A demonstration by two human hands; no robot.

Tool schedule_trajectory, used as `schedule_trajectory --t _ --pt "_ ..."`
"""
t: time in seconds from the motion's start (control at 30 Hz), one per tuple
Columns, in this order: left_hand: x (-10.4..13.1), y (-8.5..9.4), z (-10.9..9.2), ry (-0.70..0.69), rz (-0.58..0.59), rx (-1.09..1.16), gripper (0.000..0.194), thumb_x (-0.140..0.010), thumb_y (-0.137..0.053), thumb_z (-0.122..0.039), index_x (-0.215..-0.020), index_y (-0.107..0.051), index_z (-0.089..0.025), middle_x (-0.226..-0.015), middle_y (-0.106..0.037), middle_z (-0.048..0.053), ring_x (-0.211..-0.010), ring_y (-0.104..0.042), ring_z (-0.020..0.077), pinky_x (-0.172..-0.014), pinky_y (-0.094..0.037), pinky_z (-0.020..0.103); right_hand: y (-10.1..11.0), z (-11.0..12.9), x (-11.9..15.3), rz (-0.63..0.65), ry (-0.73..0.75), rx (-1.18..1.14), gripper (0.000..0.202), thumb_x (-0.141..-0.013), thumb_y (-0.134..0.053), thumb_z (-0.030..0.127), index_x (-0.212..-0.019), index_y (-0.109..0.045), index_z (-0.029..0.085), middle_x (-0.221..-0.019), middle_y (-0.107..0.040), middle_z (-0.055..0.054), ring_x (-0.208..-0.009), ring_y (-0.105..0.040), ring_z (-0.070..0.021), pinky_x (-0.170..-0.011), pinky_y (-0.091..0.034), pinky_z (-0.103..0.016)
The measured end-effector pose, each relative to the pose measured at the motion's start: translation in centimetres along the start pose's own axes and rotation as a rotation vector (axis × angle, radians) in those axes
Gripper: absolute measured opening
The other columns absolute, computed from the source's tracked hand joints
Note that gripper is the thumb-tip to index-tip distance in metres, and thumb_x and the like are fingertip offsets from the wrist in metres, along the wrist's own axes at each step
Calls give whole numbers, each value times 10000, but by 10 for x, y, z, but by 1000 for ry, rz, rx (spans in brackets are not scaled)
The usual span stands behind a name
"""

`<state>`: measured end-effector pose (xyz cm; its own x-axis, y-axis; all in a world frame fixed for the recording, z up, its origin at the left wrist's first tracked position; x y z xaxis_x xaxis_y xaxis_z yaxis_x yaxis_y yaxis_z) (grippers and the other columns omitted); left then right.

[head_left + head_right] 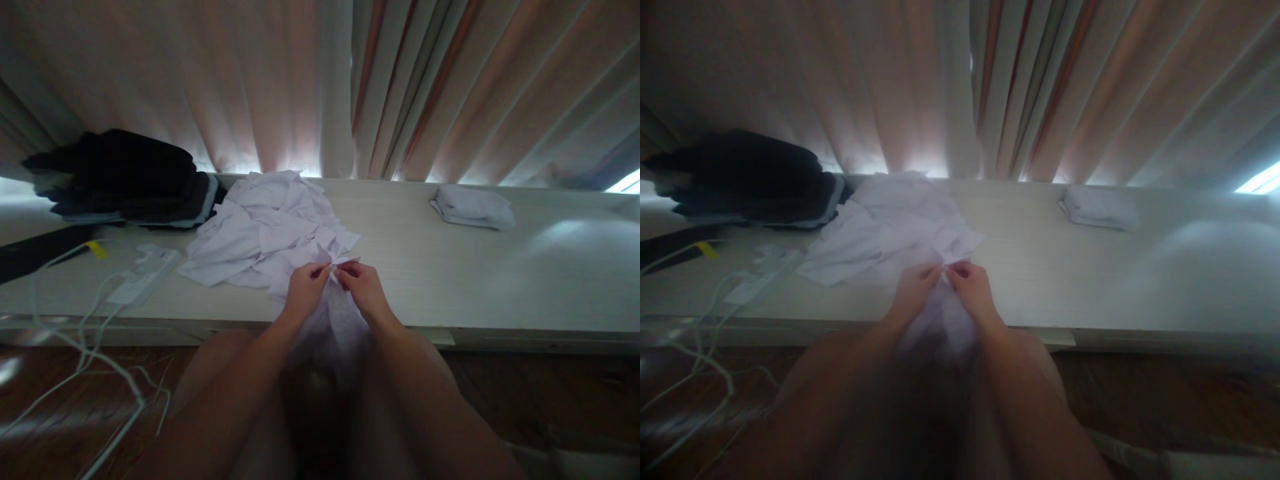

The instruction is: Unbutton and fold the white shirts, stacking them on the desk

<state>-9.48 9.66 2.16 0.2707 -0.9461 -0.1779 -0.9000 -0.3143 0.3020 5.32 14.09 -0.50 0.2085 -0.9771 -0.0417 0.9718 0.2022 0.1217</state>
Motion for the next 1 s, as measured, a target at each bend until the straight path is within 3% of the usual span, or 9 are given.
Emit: schedule_trajectory --t 0.27,0.5,0.6,0.73,1.0 --pt "0 0 1 15 28 8 261 -884 -634 -288 -978 -808 -118 -968 -801 106 -889 -722 234 -814 -534 314 -1 -3 0 -7 -86 -190 236 -612 -798 301 -775 -724 146 -668 -689 -19 -584 -576 -138 -556 -446 -261" --pt "1 3 -4 27 17 82 270 -886 -592 -288 -828 -799 -126 -826 -776 67 -804 -676 205 -762 -501 287 -3 -2 2 5 -148 -335 238 -597 -815 290 -787 -759 159 -746 -722 -29 -648 -607 -140 -622 -474 -271" --pt "1 2 -1 87 28 171 273 -876 -596 -294 -878 -809 -123 -834 -779 67 -789 -674 205 -753 -501 296 -3 0 4 8 -176 -373 238 -588 -819 286 -782 -763 160 -750 -728 -33 -636 -603 -138 -607 -466 -268" --pt "2 -2 -2 100 93 274 230 -804 -690 -245 -960 -814 -131 -953 -800 89 -914 -709 234 -867 -519 330 -2 0 5 19 -194 -402 237 -591 -820 291 -782 -761 164 -748 -732 -36 -633 -618 -151 -611 -480 -282" --pt "-1 1 1 85 53 205 218 -818 -718 -241 -985 -811 -138 -1010 -800 106 -955 -735 251 -898 -545 357 1 -3 2 -4 -117 -317 257 -648 -837 334 -841 -780 173 -740 -733 -23 -620 -606 -149 -601 -457 -272"
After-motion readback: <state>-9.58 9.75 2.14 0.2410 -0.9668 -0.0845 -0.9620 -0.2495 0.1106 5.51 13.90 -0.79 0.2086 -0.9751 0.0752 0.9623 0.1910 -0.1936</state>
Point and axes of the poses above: each hand's wrist, its own x-axis away from the middle knuckle, its own y-axis out of the back of the hand, z = x × y, the point moved 6 cm from there along -x, towards the middle knuckle
